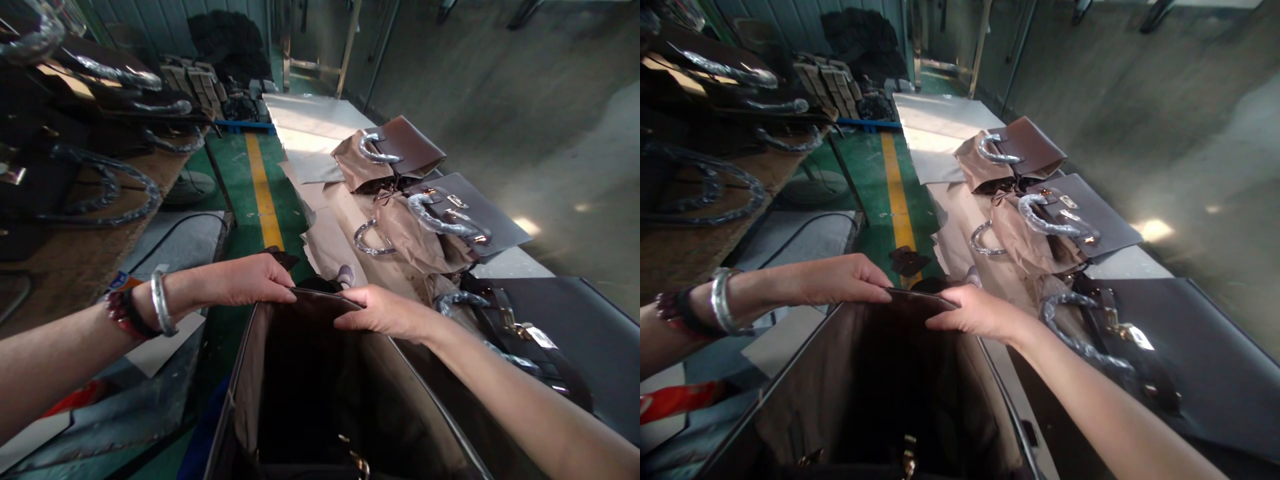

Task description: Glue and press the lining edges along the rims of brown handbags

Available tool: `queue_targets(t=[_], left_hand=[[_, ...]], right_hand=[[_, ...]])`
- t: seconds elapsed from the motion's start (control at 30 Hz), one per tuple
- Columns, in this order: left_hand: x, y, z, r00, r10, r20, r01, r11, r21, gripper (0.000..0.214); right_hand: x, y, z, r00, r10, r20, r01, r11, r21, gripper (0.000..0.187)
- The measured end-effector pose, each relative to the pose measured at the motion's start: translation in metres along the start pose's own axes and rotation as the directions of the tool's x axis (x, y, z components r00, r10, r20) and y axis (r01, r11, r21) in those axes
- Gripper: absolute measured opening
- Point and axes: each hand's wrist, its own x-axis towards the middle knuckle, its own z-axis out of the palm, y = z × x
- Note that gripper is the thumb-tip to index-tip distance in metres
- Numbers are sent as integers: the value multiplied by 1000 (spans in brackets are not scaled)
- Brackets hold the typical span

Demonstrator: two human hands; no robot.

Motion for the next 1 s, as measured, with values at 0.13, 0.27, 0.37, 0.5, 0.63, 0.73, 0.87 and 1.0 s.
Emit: queue_targets(t=[0.13, 0.27, 0.37, 0.5, 0.63, 0.73, 0.87, 1.0], left_hand=[[2, -3, -1, 1000, -12, 10, 12, 1000, 5, 29], [2, -4, -1, 999, -47, 4, 47, 999, 7, 28], [1, -1, 0, 998, -57, -13, 57, 998, -2, 28], [0, 4, 1, 999, -41, -4, 41, 999, -16, 28], [1, 3, 2, 1000, -16, -15, 16, 1000, -1, 27], [2, 5, 2, 1000, -21, -10, 21, 1000, 1, 26], [2, 9, 2, 1000, -26, 0, 26, 1000, -5, 25], [2, -2, 11, 1000, 5, -7, -5, 1000, -23, 24]], right_hand=[[3, 4, 0, 1000, 25, -12, -26, 993, -119, 25], [5, 6, -3, 1000, 10, 3, -9, 986, -164, 24], [6, 4, -5, 1000, 4, 21, -1, 986, -167, 27], [8, 2, -4, 1000, -17, 18, 20, 982, -189, 33], [9, 0, -4, 999, -42, -14, 36, 960, -278, 29], [11, -9, -9, 997, -68, 31, 74, 955, -287, 22], [25, -23, -6, 992, -85, 93, 114, 920, -374, 28], [35, -27, 11, 992, -125, -18, 97, 844, -527, 22]])
